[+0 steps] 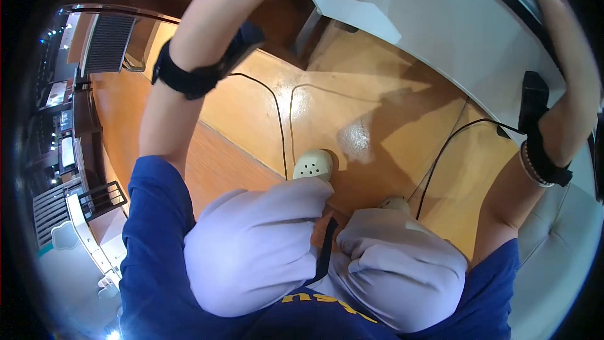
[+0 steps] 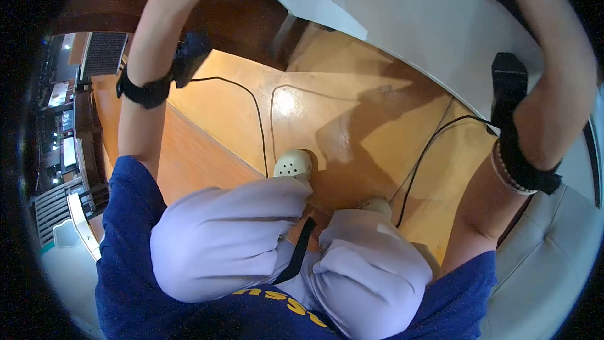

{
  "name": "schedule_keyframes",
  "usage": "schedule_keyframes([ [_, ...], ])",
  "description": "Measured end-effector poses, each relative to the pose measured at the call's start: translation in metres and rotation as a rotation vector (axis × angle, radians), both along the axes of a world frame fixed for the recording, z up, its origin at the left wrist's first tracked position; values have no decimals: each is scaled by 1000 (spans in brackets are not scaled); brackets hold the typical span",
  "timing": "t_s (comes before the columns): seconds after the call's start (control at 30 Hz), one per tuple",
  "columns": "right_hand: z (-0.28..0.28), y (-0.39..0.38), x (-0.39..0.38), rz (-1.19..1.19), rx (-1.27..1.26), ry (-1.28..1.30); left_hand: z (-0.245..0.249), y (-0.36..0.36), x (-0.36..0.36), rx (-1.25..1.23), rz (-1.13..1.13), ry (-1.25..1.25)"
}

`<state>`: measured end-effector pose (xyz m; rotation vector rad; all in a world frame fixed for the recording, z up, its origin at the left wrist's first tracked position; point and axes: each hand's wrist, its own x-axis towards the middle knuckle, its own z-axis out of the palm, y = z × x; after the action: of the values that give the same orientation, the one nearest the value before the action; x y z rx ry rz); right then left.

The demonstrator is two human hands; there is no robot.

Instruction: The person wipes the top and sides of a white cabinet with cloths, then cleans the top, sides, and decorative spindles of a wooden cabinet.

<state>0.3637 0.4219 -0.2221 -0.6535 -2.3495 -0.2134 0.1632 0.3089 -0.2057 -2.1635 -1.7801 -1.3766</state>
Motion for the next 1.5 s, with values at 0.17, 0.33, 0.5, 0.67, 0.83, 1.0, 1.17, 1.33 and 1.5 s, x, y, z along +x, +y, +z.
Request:
schedule_keyframes([
  [0.17, 2, 5, 1, 90, -39, -13, 5, 0, 19, -75, -252, -255],
  [0.33, 39, -59, -3, 152, -185, 50, 27, 5, 41, -126, -368, -232],
  [0.5, 39, -32, 2, 195, -215, 70, 19, 19, 46, -200, -358, -286],
  [0.67, 30, -17, -1, 214, -232, 130, 54, -24, 52, -311, -126, -253],
  [0.83, 19, -13, -2, 127, -172, 75, 36, -79, 7, -582, 27, 137],
  [1.0, 19, -15, -1, 128, -207, 61, 35, -130, -18, -1162, 44, 229],
  [1.17, 18, -14, 0, 120, -245, 65, 41, -174, -55, -1471, 275, 144],
  [1.33, 17, -16, 1, 70, -172, 102, 37, -203, -73, -1522, 410, 29],
  [1.5, 17, -15, 1, 110, -161, 134, -3, -218, -74, -1513, 432, 60],
])
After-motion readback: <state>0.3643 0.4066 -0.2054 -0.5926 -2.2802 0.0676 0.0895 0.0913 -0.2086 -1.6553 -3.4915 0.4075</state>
